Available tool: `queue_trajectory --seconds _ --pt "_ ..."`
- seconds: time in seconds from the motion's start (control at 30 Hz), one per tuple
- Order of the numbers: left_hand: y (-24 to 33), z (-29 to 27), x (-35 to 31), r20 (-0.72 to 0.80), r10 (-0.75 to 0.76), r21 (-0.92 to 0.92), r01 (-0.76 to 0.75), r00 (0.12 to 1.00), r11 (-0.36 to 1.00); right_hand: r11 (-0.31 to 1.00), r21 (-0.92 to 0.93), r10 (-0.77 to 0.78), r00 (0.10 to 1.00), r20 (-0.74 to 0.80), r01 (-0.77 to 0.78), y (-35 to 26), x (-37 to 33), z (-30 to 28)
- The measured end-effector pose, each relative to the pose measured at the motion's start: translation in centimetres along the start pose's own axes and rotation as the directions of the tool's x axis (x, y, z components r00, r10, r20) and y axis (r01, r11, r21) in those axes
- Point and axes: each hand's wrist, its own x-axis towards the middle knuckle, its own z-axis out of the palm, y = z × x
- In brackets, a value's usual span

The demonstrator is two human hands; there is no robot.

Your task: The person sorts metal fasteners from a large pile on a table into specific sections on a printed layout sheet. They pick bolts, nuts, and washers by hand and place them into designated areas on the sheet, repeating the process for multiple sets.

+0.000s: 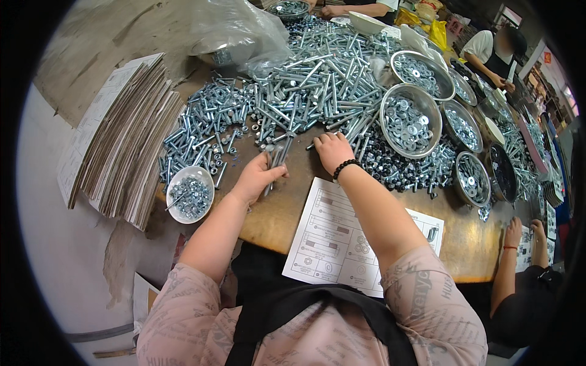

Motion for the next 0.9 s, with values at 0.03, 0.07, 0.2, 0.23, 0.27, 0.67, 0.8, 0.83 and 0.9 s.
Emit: queue_trajectory --seconds 0.03,0.07,0.2,0.23,0.27,0.67,0.8,0.83,0.9 --pt "-0.2 -0.2 0.2 -0.015 0.019 -0.025 -0.019 1.0 1.0 0.997 -0.066 -0.033 0.999 -0.029 0.031 0.0 0.3 0.0" --pt "-0.3 -0.3 0.4 -0.03 0.038 -0.049 -0.039 0.999 0.998 0.996 -0.066 -0.051 0.999 0.002 0.051 0.2 0.3 -0.2" --pt "1.1 0.2 0.7 -0.033 0.035 0.027 -0.034 0.999 0.999 0.989 0.1 -0.102 0.994 -0.033 0.105 1.2 0.4 -0.9" --pt "1.3 0.1 0.8 -0.017 0.037 0.097 -0.035 0.999 0.995 0.977 0.194 -0.076 0.995 -0.061 0.086 1.2 0.4 -1.2" --pt "1.5 -0.2 0.9 0.0 0.038 0.166 -0.037 0.999 0.985 0.956 0.286 -0.047 0.995 -0.087 0.07 1.2 0.4 -1.6" --pt "4.3 0.6 0.9 0.124 0.12 0.132 -0.136 0.985 0.982 0.955 -0.036 0.294 0.914 0.278 -0.296 3.9 1.1 -4.8" --pt "3.4 0.1 1.6 0.039 0.109 0.177 -0.115 0.993 0.978 0.952 -0.007 0.3 0.926 0.227 -0.307 3.4 1.6 -5.7" --pt "3.2 0.0 1.8 0.01 0.094 0.194 -0.094 0.996 0.976 0.949 -0.022 0.309 0.919 0.244 -0.313 3.6 1.6 -5.6" --pt "2.5 -0.5 2.1 -0.032 0.088 0.169 -0.081 0.996 0.982 0.946 -0.049 0.322 0.906 0.275 -0.322 4.0 1.6 -5.1"
